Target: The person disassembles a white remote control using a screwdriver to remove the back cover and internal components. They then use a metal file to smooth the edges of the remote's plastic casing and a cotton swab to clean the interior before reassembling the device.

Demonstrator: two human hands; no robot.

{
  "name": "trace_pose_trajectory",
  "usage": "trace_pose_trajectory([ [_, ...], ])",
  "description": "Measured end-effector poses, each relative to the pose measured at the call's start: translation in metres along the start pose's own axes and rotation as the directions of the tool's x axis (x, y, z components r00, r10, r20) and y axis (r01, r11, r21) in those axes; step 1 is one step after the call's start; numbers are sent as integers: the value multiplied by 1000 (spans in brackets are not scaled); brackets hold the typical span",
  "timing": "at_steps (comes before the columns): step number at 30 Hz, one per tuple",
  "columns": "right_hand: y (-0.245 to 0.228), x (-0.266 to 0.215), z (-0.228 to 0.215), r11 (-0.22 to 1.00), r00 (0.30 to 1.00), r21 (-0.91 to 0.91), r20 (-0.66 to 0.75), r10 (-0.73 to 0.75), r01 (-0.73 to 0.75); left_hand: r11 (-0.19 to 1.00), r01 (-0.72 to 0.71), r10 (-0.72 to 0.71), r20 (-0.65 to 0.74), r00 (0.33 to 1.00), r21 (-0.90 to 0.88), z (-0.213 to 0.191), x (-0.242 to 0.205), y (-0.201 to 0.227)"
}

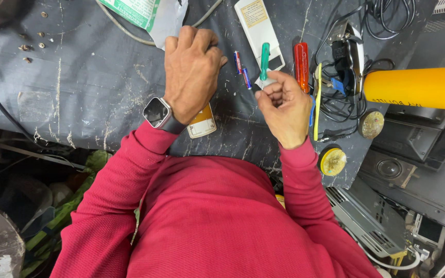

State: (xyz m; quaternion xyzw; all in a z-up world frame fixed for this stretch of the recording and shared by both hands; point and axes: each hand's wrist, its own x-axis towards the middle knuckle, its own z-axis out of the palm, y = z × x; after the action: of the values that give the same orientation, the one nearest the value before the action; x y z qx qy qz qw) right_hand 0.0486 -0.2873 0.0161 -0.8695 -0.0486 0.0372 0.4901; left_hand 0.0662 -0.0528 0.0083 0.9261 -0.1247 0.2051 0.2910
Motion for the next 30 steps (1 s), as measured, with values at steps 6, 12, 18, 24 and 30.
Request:
trace_pose_trajectory([
  [6,4,-28,-34,977,985,-157,-117,124,-142,970,154,-173,-89,981,-187,-42,-17,-15],
  [12,-17,-37,-15,916,974,-397,-184,-130,47,956,269,-261,82,962,-115,-60,-37,-25],
  [18,-54,-38,49,868,955,-400,173,-242,293,974,223,-218,92,972,-42,-43,-35,-25],
  [24,-62,-31,78,823,942,-472,264,-209,315,959,264,-249,144,958,-101,-46,-32,-35],
  [30,-63,-32,81,813,950,-500,228,-211,300,922,293,-248,196,949,-253,-55,-26,-37],
])
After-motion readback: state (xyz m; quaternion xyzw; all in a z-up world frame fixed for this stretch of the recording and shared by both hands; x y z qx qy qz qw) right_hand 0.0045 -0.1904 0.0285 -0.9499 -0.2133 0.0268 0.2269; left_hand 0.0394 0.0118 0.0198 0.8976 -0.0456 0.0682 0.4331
